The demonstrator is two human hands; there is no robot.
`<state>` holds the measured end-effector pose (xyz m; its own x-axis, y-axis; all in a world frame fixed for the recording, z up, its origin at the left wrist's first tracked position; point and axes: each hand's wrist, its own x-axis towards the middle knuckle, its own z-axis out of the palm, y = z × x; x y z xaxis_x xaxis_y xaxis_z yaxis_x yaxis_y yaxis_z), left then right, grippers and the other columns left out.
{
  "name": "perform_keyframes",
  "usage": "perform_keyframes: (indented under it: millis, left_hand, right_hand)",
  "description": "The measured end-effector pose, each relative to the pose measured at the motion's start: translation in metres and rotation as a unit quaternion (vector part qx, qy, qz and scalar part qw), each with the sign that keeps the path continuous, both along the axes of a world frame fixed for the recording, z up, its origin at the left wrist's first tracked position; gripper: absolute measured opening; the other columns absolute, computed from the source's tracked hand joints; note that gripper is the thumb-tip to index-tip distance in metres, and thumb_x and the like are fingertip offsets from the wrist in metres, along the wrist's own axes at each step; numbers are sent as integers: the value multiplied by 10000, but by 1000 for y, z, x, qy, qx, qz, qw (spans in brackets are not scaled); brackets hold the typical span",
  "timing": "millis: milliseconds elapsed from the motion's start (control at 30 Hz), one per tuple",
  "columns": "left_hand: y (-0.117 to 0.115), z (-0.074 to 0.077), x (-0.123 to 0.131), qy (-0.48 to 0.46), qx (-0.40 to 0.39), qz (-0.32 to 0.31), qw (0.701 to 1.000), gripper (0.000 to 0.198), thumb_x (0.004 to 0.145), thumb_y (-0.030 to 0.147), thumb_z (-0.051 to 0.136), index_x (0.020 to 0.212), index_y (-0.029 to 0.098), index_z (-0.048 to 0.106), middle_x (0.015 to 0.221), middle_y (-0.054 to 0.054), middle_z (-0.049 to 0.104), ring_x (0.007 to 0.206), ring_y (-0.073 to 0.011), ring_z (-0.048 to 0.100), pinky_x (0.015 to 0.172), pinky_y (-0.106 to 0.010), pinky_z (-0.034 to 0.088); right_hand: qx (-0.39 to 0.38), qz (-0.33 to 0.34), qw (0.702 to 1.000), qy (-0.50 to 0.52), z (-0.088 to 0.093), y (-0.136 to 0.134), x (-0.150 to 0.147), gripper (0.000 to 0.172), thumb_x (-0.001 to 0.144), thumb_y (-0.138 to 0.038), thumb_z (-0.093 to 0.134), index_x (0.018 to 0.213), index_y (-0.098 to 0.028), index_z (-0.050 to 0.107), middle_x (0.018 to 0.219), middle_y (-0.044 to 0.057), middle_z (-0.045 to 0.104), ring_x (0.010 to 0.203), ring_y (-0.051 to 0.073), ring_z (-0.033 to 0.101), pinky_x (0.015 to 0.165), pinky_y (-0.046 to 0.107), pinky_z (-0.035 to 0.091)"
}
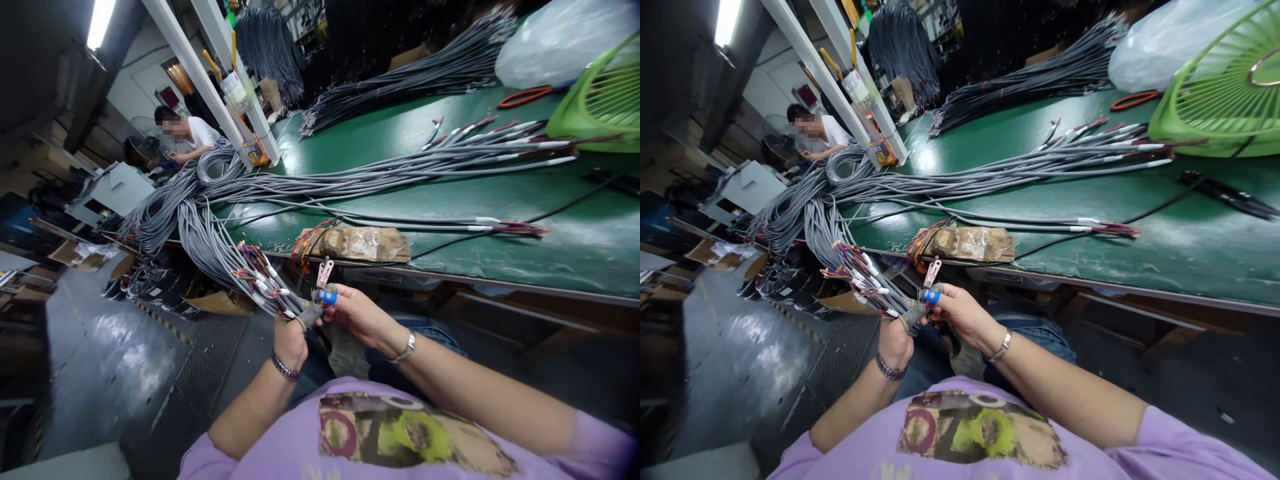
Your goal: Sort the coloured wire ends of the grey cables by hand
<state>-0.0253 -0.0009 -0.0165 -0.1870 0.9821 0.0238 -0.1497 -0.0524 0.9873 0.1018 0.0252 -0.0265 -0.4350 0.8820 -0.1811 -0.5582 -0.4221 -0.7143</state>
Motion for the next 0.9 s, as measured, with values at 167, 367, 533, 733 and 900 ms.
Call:
perform_keyframes:
  millis: [167, 367, 533, 733, 900]
  left_hand:
    - [-1, 3, 2, -1, 0, 10, 1000, 240, 623, 315, 746, 499, 153, 619, 485, -2, 593, 506, -132, 578, 562, -264, 475]
    - [0, 9, 1, -29, 1, 24, 999, 198, 592, 266, 752, 509, 146, 618, 475, 8, 582, 473, -110, 553, 533, -242, 463]
    - [2, 15, 0, -45, -5, -1, 999, 179, 586, 248, 751, 524, 140, 623, 490, 0, 596, 464, -106, 546, 503, -233, 452]
    - [6, 16, 3, -26, -20, -16, 999, 210, 589, 271, 756, 498, 140, 619, 475, -4, 589, 470, -109, 545, 521, -237, 446]
    - [11, 10, 6, -10, -30, -3, 999, 228, 591, 293, 755, 495, 146, 608, 472, 0, 577, 465, -109, 538, 517, -240, 435]
  right_hand:
    - [-14, -19, 1000, 13, -2, -2, -3, 227, 617, -273, 780, 617, -149, 589, 544, -40, 524, 497, 77, 491, 505, 229, 340]
    - [-64, -1, 994, 84, -15, 3, 5, 225, 729, -376, 713, 716, -164, 640, 655, -3, 613, 568, 90, 530, 597, 244, 451]
    - [-94, 24, 986, 133, -17, 25, 9, 431, 822, -577, 532, 828, -167, 664, 761, 38, 654, 637, 115, 582, 621, 258, 484]
    - [-56, -15, 990, 130, -11, 37, 2, 286, 769, -446, 672, 839, -169, 687, 697, 16, 640, 597, 112, 542, 575, 251, 455]
    - [-29, -29, 992, 122, -8, 35, 0, 302, 717, -447, 719, 809, -160, 696, 681, 33, 644, 620, 137, 537, 594, 273, 436]
